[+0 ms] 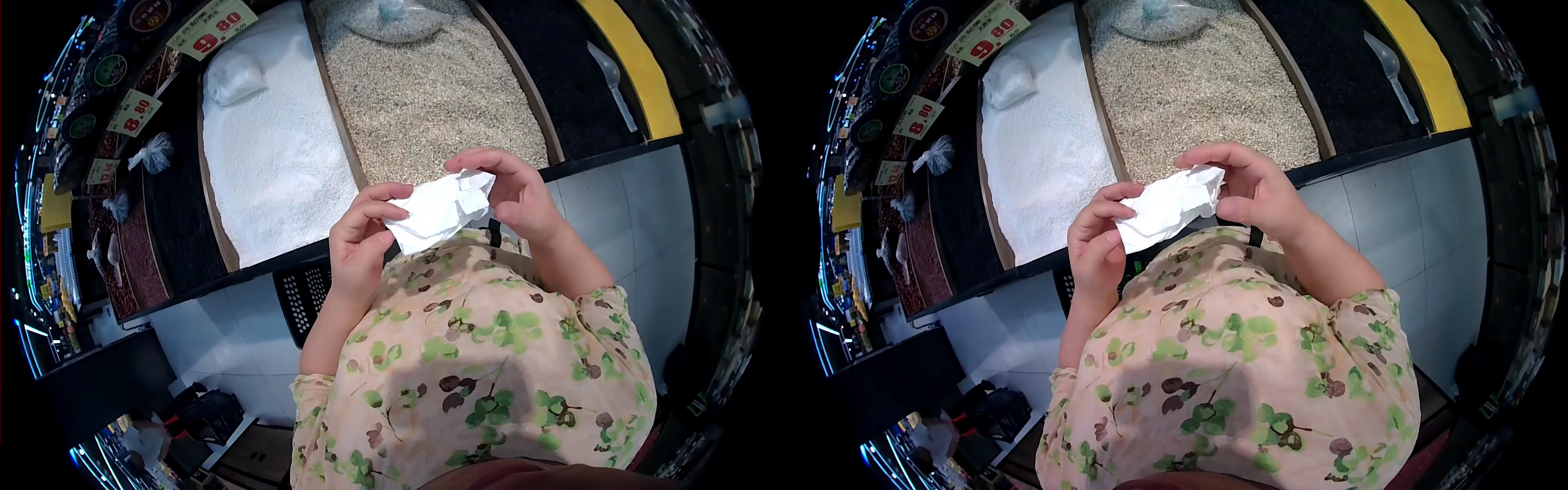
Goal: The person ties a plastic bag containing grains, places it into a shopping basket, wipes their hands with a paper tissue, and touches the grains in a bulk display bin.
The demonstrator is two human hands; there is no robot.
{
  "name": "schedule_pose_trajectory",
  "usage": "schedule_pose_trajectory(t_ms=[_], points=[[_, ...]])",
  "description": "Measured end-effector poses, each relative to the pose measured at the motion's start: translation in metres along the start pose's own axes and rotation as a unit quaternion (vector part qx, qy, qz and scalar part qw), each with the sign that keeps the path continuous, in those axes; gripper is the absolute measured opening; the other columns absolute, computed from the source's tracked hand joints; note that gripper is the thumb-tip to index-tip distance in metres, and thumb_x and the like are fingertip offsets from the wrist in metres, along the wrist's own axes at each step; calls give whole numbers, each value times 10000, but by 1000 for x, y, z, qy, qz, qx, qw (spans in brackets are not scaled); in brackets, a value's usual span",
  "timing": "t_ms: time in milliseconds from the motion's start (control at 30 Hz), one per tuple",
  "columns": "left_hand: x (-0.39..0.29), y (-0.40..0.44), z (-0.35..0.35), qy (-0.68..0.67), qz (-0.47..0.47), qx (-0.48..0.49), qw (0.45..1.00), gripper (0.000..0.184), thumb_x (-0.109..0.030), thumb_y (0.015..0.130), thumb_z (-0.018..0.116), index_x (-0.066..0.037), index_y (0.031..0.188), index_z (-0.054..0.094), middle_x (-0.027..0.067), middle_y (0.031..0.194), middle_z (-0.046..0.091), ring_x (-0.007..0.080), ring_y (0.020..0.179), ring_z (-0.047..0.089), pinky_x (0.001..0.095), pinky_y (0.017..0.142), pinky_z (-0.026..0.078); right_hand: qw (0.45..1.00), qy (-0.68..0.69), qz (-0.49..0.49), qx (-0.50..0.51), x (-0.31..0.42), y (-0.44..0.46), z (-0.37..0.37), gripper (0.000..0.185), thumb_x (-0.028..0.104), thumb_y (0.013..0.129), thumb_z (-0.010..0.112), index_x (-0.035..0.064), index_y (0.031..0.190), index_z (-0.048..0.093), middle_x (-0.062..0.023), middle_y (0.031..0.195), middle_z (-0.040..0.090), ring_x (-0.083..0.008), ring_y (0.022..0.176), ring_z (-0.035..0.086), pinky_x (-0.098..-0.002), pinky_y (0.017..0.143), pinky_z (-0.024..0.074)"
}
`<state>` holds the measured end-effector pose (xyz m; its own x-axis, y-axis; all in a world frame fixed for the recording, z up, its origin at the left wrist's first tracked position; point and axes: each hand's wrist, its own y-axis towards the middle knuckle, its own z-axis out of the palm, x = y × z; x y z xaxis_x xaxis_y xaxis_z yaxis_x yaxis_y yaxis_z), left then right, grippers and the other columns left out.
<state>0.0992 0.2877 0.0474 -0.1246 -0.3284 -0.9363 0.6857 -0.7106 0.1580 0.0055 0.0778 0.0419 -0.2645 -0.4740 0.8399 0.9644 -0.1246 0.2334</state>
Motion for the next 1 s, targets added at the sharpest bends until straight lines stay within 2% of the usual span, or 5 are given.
schedule_pose_trajectory(t_ms=[400,533,567,800,1000], points=[[11,-3,14,293,-86,74,949,433,-139,690,767,-20,1067,591,117,1103,552,222,1010,569,314,842,471,982,-133,132,-23,-23,-15,-15,103,58,799,637,38,870,566,-51,949,566,-116,885,530,-251,753,428],[15,-1,14,295,-46,116,947,402,-143,675,766,5,1017,615,134,1052,597,244,1009,576,331,875,440,968,-136,192,-89,-34,-15,-7,118,93,811,657,47,869,565,-22,931,567,-86,851,526,-241,732,430],[17,0,15,318,11,112,941,315,-143,729,742,-3,981,615,129,987,611,232,884,611,302,762,486,966,-132,206,-77,-36,-16,-9,171,75,804,667,40,936,564,-16,953,573,-80,878,536,-243,753,446],[30,-4,3,32,-114,-143,983,149,-136,930,542,-1,878,578,-2,790,592,23,687,513,184,616,416,978,-107,166,-63,-39,-16,-3,461,63,761,705,-3,1178,517,-49,1044,594,-115,969,559,-264,847,460],[28,-3,5,-130,-164,-207,956,123,-139,950,497,-30,936,552,25,856,619,69,759,578,222,691,472,967,33,247,-57,-41,-17,-12,530,41,763,680,1,1246,463,-71,1124,571,-141,1030,553,-283,872,474]])
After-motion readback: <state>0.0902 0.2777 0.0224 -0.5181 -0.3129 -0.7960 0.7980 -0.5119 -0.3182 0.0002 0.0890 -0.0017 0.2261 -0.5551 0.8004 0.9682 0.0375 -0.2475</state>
